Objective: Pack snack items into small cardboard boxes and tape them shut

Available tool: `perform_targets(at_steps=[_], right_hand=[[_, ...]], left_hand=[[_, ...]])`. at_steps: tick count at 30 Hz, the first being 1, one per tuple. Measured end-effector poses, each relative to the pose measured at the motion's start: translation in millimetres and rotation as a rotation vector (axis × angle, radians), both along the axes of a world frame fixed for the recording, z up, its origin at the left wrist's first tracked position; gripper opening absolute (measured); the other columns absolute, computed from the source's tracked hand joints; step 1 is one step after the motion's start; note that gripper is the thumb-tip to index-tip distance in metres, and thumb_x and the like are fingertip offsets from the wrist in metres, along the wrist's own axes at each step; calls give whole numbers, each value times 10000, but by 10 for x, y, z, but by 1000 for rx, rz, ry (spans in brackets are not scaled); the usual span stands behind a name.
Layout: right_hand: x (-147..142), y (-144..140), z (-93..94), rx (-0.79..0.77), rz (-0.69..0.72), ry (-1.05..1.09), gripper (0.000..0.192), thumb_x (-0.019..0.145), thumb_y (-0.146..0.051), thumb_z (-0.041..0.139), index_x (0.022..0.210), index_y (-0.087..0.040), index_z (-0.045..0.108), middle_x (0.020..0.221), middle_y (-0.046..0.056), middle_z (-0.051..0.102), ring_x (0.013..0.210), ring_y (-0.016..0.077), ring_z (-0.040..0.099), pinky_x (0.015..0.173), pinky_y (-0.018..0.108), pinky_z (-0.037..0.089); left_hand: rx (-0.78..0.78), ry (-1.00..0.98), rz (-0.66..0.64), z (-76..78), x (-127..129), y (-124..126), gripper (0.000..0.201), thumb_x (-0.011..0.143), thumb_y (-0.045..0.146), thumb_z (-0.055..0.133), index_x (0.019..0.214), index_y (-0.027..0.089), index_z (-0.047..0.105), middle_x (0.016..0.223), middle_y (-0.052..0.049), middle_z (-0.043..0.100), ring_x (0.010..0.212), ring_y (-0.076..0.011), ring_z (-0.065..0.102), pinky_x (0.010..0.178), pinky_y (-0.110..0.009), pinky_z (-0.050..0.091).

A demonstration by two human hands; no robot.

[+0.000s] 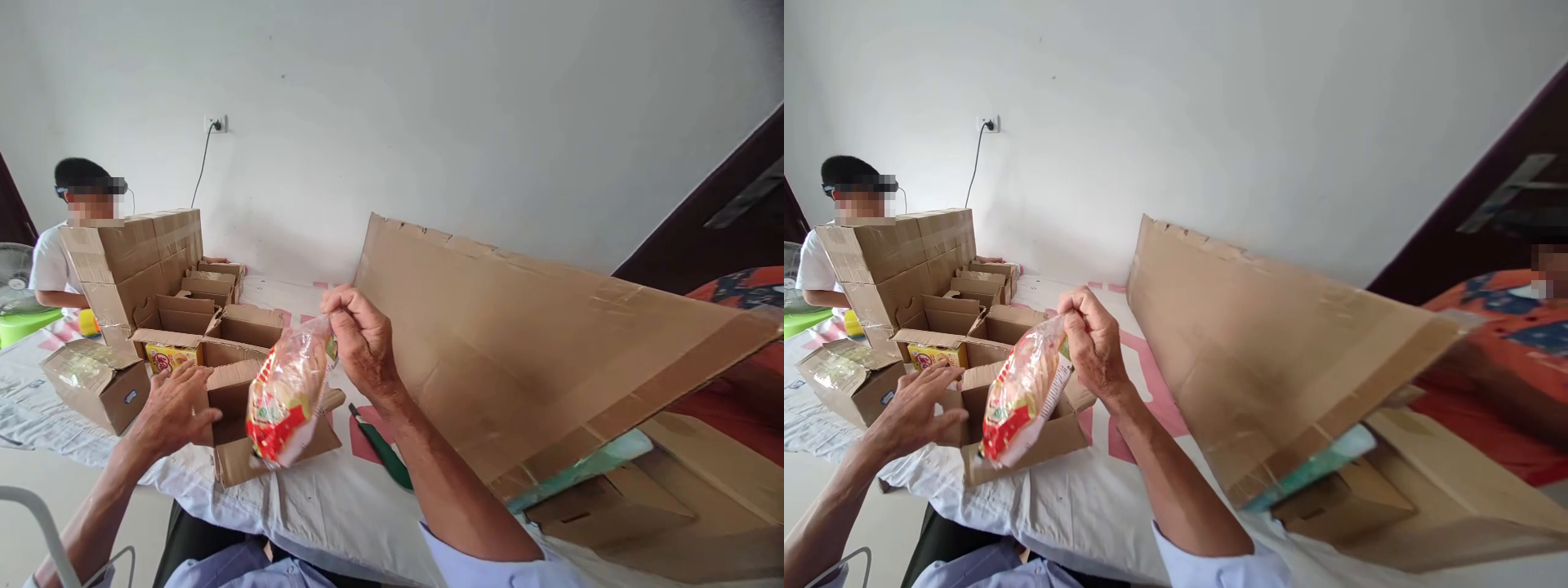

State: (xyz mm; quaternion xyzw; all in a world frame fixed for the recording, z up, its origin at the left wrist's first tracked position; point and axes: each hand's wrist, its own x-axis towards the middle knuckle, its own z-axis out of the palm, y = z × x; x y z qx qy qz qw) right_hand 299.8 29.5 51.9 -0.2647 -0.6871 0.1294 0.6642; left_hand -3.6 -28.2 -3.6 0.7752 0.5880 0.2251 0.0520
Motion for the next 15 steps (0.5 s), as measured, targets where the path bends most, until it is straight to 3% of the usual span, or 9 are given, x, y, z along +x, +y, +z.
perform_targets(at_steps=[3, 6, 8, 10, 12, 15], right_hand=[[-68, 57, -54, -22, 61, 79, 125, 981, -257, 492, 871, -270, 550, 895, 24, 607, 893, 217, 597, 857, 363, 523], [-177, 114, -60, -30, 166, 177, 87, 963, -274, 518, 879, -274, 540, 952, 36, 625, 952, 221, 626, 933, 385, 546], [-254, 141, -41, -35, 231, 223, 80, 962, -306, 536, 888, -275, 531, 1010, 51, 648, 980, 226, 643, 971, 410, 560], [-308, 158, -21, -52, 269, 235, 107, 977, -345, 541, 899, -276, 519, 1088, 71, 672, 1053, 238, 661, 1024, 443, 566], [-318, 170, -16, -86, 310, 240, 135, 991, -371, 546, 900, -277, 512, 1175, 85, 690, 1173, 254, 665, 1079, 470, 562], [-237, 193, -73, -181, 379, 259, 155, 998, -409, 588, 926, -279, 540, 1309, 88, 704, 1300, 270, 653, 1100, 476, 571]], left_hand=[[72, -412, -18, 32, 21, 9, 500, 993, 562, 650, 1388, 262, 716, 1444, -141, 749, 1406, -405, 647, 1205, -587, 475], [-223, -870, -216, -3, 252, -11, 714, 936, 724, 695, 1468, 249, 676, 1366, -151, 786, 1251, -390, 746, 1022, -511, 615], [-472, -1083, -433, -68, 476, -54, 792, 888, 755, 746, 1489, 243, 671, 1340, -163, 794, 1209, -398, 767, 960, -498, 638], [-613, -1241, -611, -141, 694, -108, 820, 841, 761, 796, 1460, 232, 699, 1320, -171, 799, 1215, -416, 766, 965, -503, 636], [-621, -1369, -687, -197, 854, -151, 814, 779, 715, 876, 1406, 215, 732, 1300, -172, 805, 1239, -435, 755, 993, -513, 628], [-530, -1464, -619, -217, 932, -148, 756, 730, 548, 968, 1357, 193, 740, 1269, -168, 821, 1221, -433, 766, 1017, -517, 626]])
